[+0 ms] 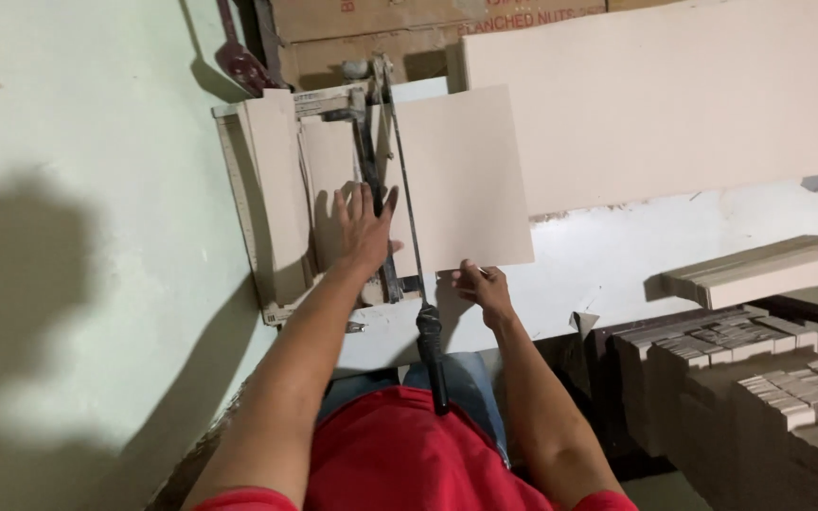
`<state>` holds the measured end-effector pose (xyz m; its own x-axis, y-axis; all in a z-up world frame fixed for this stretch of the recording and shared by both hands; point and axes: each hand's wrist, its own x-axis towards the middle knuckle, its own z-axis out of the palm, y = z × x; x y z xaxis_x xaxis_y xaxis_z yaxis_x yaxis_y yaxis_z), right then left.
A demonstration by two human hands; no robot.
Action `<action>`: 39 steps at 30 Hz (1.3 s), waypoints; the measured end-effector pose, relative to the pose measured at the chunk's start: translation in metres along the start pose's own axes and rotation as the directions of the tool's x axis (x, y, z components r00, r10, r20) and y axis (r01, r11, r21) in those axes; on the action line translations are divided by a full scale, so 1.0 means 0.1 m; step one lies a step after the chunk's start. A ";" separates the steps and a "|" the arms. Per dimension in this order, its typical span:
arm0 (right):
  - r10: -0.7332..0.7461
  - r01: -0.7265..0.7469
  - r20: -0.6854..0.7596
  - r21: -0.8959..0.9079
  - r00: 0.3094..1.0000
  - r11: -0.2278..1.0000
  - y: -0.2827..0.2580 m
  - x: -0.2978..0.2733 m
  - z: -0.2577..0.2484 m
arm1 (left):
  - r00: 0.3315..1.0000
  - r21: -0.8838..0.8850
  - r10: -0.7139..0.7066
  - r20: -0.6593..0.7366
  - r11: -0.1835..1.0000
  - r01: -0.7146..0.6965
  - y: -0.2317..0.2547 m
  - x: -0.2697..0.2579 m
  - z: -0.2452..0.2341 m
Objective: The person uses a manual guillotine-style paper cutter to slice a large sheet of cardboard into smaller rectangular pieces. They repeatedly position the cardboard against the guide, pull down the lever to cut, and then remove the cut pieces.
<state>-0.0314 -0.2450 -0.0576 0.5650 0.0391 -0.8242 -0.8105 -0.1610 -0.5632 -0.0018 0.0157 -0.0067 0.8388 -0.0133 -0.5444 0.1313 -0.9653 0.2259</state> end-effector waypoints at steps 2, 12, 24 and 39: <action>-0.010 0.012 0.017 -0.115 1.000 0.993 0.09 0.05 -0.06 | 0.969 0.182 -0.206 0.136 0.967 0.180 0.20 0.10 0.00; 0.005 0.275 0.291 -0.910 0.957 0.309 -0.91 -1.92 0.56 | 0.919 -0.039 -0.372 0.134 0.924 0.380 0.12 0.47 0.58; -0.212 0.319 0.255 -0.871 0.944 0.374 0.26 -1.23 0.58 | 0.961 0.180 -0.235 0.143 0.961 0.209 0.21 0.20 0.13; 0.154 -0.131 -0.042 0.339 0.987 0.932 -0.01 -0.11 -0.24 | 0.522 0.443 0.705 -0.480 0.709 -0.549 -0.61 -0.15 1.08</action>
<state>-0.0334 -0.2689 -0.0468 0.4391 -0.0278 -0.8980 -0.8817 0.1786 -0.4367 -0.0794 0.0470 -0.0995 0.7844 -0.5617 0.2629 -0.6013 -0.7926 0.1007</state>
